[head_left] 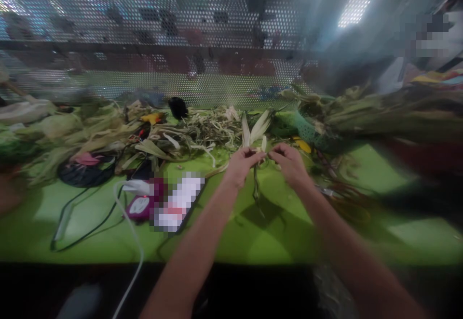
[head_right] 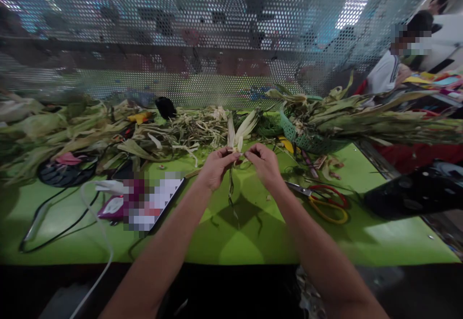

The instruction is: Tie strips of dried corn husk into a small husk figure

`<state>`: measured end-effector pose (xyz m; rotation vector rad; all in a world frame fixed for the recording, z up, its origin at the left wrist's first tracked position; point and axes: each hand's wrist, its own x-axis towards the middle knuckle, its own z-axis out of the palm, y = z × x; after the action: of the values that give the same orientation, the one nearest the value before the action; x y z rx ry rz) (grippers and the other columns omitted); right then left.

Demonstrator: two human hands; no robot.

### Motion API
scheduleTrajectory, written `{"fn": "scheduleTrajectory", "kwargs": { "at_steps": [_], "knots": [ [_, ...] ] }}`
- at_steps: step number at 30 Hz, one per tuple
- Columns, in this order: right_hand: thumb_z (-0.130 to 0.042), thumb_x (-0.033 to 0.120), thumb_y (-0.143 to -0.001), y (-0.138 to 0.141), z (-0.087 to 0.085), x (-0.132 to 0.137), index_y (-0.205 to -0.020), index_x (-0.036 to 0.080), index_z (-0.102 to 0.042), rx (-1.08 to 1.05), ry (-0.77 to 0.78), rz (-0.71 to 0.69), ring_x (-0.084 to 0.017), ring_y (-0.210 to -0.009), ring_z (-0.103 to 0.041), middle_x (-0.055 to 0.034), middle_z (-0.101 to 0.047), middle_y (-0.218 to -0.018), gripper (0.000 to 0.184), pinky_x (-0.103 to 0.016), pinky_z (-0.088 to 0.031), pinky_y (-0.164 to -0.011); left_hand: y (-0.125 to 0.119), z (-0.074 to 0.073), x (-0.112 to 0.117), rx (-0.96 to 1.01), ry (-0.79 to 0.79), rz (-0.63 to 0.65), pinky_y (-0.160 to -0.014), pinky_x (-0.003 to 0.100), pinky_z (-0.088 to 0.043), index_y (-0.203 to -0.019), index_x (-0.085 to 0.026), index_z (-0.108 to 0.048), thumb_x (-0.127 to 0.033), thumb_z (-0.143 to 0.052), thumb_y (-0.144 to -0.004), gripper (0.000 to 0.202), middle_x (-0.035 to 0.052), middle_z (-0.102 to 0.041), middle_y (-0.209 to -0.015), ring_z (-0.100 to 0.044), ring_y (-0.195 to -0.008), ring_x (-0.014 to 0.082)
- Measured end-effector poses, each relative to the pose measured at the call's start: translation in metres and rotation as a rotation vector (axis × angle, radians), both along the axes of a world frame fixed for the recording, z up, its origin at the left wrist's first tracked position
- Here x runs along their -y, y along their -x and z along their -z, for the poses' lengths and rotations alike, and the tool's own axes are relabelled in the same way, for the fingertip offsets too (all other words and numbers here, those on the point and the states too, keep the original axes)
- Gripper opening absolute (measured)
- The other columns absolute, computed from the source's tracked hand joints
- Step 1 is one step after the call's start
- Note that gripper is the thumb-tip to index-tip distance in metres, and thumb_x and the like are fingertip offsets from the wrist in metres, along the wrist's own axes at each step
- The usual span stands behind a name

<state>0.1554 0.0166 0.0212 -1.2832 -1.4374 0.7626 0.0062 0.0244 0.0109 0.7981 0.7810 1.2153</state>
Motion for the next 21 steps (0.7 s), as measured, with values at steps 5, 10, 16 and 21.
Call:
{"fn": "scheduleTrajectory", "kwargs": {
  "at_steps": [5, 10, 16, 21],
  "knots": [
    [-0.062, 0.032, -0.070, 0.000, -0.003, 0.002, -0.062, 0.019, -0.055, -0.003, -0.003, 0.003, -0.012, -0.058, -0.039, 0.0035, -0.047, -0.058, 0.016, -0.026, -0.031, -0.056, 0.000, -0.002, 0.002, 0.064, 0.044, -0.001, -0.070, 0.026, -0.049, -0.081, -0.013, -0.065, -0.028, -0.090, -0.047, 0.045, -0.0007, -0.068, -0.071, -0.061, -0.063, 0.0098],
    [-0.065, 0.034, -0.074, -0.004, -0.009, 0.003, -0.075, 0.019, -0.064, 0.018, -0.015, -0.080, -0.014, -0.066, -0.049, 0.0005, -0.058, -0.069, 0.015, -0.026, -0.038, -0.061, 0.006, 0.004, -0.002, -0.105, -0.103, -0.008, -0.068, 0.024, -0.045, -0.082, -0.014, -0.065, -0.031, -0.087, -0.054, 0.039, -0.0018, -0.065, -0.071, -0.057, -0.064, 0.0085],
    [-0.070, 0.037, -0.074, -0.008, -0.009, 0.001, -0.076, 0.019, -0.063, -0.079, -0.031, -0.069, -0.013, -0.067, -0.051, 0.0006, -0.059, -0.072, 0.019, -0.027, -0.043, -0.065, 0.006, 0.013, -0.005, -0.374, -0.275, 0.080, -0.064, 0.023, -0.038, -0.085, -0.014, -0.067, -0.032, -0.081, -0.063, 0.032, -0.0020, -0.061, -0.069, -0.051, -0.065, 0.0092],
    [-0.070, 0.036, -0.072, -0.009, -0.004, -0.002, -0.071, 0.019, -0.059, -0.111, -0.070, 0.026, -0.012, -0.063, -0.046, 0.0018, -0.054, -0.067, 0.020, -0.026, -0.039, -0.060, 0.003, 0.009, 0.000, -0.445, -0.328, 0.155, -0.064, 0.022, -0.038, -0.083, -0.014, -0.066, -0.031, -0.080, -0.064, 0.029, -0.0022, -0.060, -0.070, -0.051, -0.065, 0.0094]
  ]
}}
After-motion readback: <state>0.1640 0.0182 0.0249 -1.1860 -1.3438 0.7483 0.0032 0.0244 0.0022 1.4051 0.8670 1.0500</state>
